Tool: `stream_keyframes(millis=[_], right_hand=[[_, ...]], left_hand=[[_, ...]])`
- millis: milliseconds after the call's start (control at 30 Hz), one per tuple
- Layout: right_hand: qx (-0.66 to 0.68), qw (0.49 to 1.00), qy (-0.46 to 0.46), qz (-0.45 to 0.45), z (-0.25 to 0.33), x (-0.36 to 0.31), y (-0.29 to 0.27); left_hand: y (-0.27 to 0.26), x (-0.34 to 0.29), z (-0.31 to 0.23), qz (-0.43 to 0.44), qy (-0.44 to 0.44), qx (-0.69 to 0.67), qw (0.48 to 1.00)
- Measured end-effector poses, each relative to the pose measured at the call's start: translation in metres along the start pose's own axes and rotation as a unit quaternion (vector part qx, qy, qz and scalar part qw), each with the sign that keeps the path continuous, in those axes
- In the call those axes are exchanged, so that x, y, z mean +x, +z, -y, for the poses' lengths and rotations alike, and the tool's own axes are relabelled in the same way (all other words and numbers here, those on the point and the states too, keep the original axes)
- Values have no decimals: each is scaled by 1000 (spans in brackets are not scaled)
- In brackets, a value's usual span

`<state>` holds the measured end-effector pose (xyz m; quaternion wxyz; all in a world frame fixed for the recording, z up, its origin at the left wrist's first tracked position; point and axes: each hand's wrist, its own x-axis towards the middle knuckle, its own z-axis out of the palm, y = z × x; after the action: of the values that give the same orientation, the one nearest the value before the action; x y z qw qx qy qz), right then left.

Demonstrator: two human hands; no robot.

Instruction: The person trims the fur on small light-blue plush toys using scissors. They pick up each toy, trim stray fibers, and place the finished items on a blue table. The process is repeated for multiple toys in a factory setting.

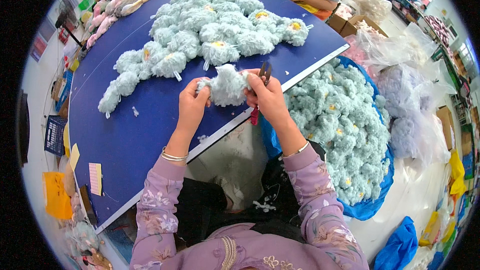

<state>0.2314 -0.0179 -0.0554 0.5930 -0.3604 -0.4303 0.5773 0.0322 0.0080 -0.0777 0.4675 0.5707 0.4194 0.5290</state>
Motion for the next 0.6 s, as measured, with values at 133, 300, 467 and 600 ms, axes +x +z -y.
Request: stream_keyframes(millis=[133, 300, 467, 600], right_hand=[[28, 999, 3, 43, 4, -1, -3], [34, 997, -1, 62, 4, -1, -5], [2, 997, -33, 63, 3, -2, -3], [-159, 982, -101, 11, -6, -1, 10]], left_hand=[[-2, -1, 2, 9, -13, -26, 1000], [-1, -1, 2, 6, 0, -37, 999], [-2, 2, 8, 2, 21, -40, 999], [6, 1, 3, -78, 144, 153, 975]])
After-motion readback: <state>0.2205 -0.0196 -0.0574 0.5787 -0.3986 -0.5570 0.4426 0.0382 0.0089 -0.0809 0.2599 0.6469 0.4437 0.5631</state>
